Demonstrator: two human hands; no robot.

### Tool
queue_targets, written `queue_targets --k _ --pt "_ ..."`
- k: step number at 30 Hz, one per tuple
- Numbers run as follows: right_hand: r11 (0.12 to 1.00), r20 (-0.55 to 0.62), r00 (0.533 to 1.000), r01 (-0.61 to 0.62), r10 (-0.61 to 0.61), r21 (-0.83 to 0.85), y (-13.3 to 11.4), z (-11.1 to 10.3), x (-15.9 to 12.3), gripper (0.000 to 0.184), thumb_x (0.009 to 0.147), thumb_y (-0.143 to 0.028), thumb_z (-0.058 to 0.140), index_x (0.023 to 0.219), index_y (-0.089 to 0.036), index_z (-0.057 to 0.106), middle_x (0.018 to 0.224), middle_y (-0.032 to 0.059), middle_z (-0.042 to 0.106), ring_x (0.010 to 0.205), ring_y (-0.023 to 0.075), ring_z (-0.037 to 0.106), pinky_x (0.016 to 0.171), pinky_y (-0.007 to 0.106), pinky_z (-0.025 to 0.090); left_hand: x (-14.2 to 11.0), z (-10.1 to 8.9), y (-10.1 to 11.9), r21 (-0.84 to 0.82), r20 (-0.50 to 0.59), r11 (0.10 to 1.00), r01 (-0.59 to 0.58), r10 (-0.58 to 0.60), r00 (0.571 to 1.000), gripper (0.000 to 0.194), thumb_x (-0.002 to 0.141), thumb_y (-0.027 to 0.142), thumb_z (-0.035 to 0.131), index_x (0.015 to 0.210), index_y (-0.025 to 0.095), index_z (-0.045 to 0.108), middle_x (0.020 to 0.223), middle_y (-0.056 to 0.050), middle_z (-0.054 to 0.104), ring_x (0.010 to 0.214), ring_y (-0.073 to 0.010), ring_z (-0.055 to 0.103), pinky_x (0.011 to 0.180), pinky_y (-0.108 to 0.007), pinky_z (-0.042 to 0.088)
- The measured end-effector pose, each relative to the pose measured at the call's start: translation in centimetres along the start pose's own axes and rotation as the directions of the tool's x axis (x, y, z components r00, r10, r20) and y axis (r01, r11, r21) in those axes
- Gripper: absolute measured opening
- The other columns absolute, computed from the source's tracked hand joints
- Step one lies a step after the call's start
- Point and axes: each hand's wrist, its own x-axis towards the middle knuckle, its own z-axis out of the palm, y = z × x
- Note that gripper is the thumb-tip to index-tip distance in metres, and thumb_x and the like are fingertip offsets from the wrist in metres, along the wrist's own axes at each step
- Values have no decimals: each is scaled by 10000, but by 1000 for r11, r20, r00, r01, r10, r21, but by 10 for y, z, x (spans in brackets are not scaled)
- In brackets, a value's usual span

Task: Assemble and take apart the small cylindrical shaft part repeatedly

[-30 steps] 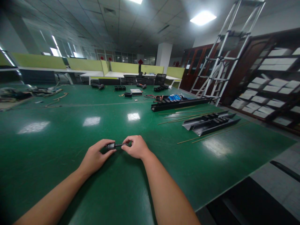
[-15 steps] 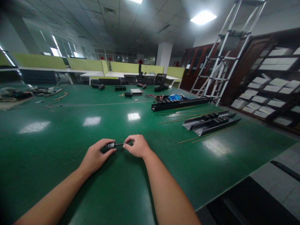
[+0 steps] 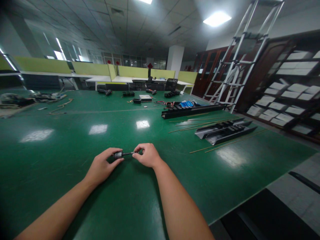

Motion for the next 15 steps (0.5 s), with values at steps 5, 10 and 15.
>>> queue_targets --k 5,10,15 --pt "1000 -3 1000 3 -3 0 1 -2 0 182 717 -320 688 801 -163 726 471 -61 376 441 86 285 449 230 202 0 0 1 3 4 1000 8 -8 1000 299 845 351 638 1119 232 624 1099 -61 654 1037 -228 610 936 -384 491" --pt "1000 -26 1000 -16 16 7 9 -2 2 180 710 -325 700 781 -161 722 480 -53 418 447 86 311 450 223 219 1 -2 -3 15 -62 994 107 -106 992 350 826 429 658 1119 240 631 1103 -43 661 974 -220 628 903 -366 498" --pt "1000 -13 1000 -14 14 16 13 -2 2 176 708 -307 701 784 -150 729 563 -17 555 484 89 387 481 218 277 1 -12 2 -42 -153 964 261 -265 952 407 849 547 579 1097 233 654 996 -29 687 844 -201 644 804 -323 515"
